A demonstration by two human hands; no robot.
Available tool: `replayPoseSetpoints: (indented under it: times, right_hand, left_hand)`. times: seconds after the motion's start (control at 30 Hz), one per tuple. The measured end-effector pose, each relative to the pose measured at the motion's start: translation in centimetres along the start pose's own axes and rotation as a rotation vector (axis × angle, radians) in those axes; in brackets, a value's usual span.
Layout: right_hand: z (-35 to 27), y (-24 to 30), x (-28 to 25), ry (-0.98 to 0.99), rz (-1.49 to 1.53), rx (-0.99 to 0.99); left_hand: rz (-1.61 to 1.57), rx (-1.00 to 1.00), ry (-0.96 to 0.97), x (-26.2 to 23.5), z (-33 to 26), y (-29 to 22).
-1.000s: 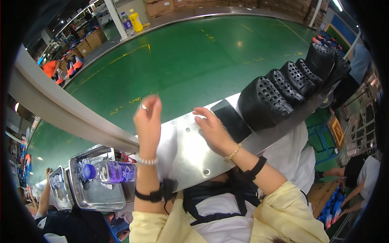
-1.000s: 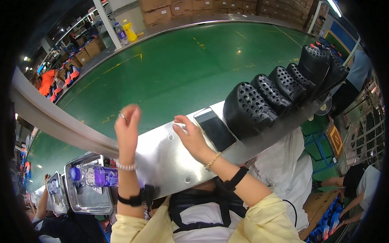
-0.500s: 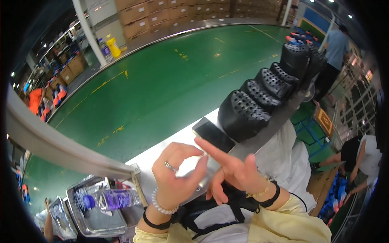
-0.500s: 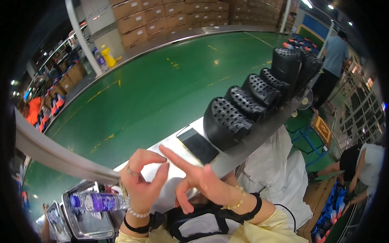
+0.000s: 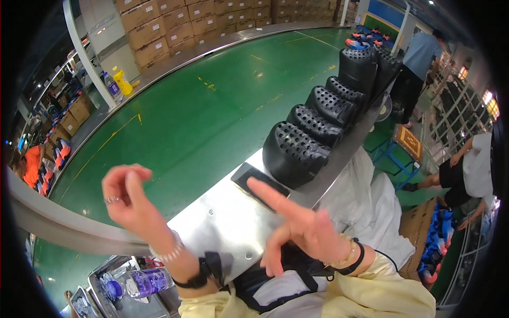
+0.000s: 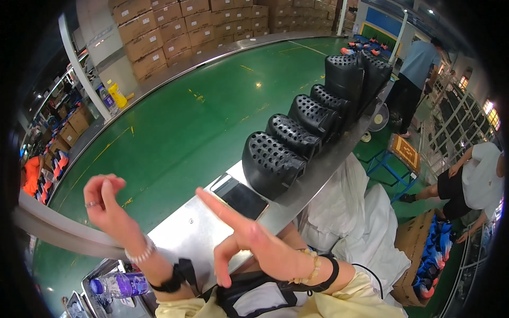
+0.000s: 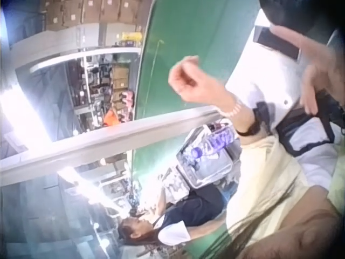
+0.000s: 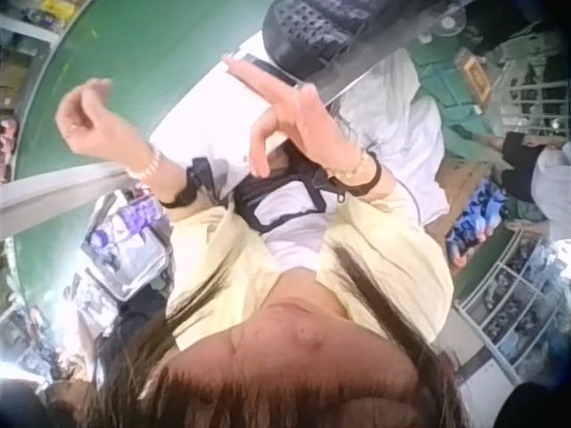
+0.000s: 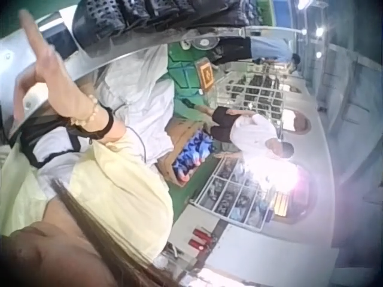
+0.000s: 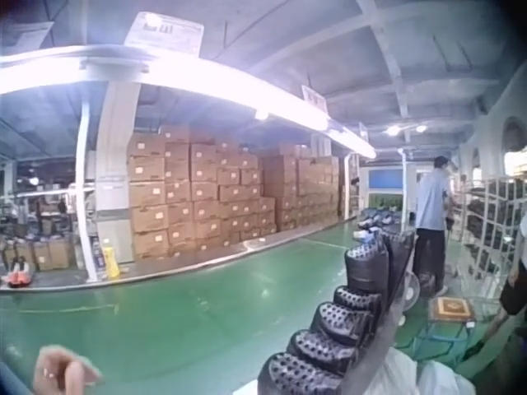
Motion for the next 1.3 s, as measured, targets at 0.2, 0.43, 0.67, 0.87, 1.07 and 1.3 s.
replayPoseSetpoints:
  times: [0.2,0.43,0.67,0.87,1.07,1.3]
  right_hand:
    - [3.6,-5.0,-3.0,-0.259,-0.019,-0.030]
    - [3.3,-8.4,-5.9,-0.079,-0.748,0.492]
    - [7.4,-13.3,-4.2,-0.237,-1.011,-0.073]
    - [8.7,-9.9,-4.3,-0.221,-0.862,-0.110]
    - [5.3,-7.9,-3.6,-0.070,-0.381,0.127]
    - [0.8,-1.6,0.2,0.145,0.099,0.010]
  left_hand:
    - [0.125,0.128,-0.086,-1.8,1.2,1.0]
    - [0.037,-0.048,0.249,-0.6,-0.6,-2.4]
    - [0.063,-0.063,0.395,-0.2,-1.2,-2.2]
    - [0.098,-0.059,0.318,-2.0,-0.3,-3.2]
    - [0.047,-0.152,0.344,-1.7,-0.9,-3.6]
    - [-0.012,0.005,0.657,1.3,-4.3,-6.0]
Point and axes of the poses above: each hand's wrist, its own z-axis towards the middle knuckle, its own x-axis out of the palm, y = z × x, the point moved 1 cm from there along z, towards the middle knuckle, and after that the axes turned 6 degrees about -z, right-handed, at the moved point
